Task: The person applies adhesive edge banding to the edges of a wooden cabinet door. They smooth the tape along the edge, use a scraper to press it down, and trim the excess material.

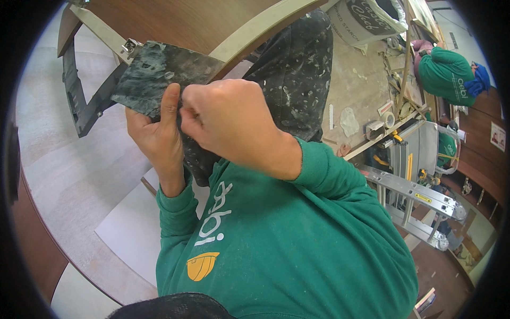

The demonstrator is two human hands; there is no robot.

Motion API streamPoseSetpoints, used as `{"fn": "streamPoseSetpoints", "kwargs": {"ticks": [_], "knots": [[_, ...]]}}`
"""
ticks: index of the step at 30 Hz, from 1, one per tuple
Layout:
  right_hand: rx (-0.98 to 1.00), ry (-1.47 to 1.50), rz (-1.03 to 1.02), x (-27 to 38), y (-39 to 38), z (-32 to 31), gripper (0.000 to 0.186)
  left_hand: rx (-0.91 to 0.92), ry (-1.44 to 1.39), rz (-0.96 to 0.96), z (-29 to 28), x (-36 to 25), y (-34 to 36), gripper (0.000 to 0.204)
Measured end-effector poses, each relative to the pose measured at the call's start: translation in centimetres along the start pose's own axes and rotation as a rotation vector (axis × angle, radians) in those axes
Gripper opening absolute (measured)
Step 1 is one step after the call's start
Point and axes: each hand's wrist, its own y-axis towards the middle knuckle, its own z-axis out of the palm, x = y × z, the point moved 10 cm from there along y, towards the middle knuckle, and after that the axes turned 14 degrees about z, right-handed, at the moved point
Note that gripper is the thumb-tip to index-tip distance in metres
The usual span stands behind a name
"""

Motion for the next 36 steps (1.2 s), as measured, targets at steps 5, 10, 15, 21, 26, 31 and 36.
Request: {"fn": "streamPoseSetpoints", "kwargs": {"ticks": [5,10,15,21,26,31,36], "knots": [[-0.034,-0.121,-0.153,2.6,-0.6,-0.6,0.018,0.041,0.061,0.000,-0.4,-0.1,0.3,0.030],[-0.004,-0.160,-0.285,3.5,-1.6,-0.3,0.019,0.015,0.000,-0.023,-0.2,-0.1,0.1,0.031],[0.333,0.071,-0.422,5.0,-5.9,0.6,0.022,-0.026,-0.071,-0.037,0.0,-0.3,0.2,0.030],[0.582,0.345,-0.163,0.8,-6.6,0.0,0.025,0.028,-0.031,-0.043,-0.6,-0.2,-0.1,0.033],[0.422,0.160,0.043,-5.4,-6.5,-5.2,0.028,-0.104,-0.155,-0.019,-4.7,-0.8,-0.5,0.035],[0.306,-0.188,0.104,-10.7,-7.3,-4.3,0.027,-0.167,-0.227,-0.049,-9.9,-1.1,-1.4,0.048],[0.348,-0.153,0.111,-13.8,-9.4,-0.3,0.032,-0.155,-0.186,-0.057,-12.4,-0.3,-3.0,0.049]]}}
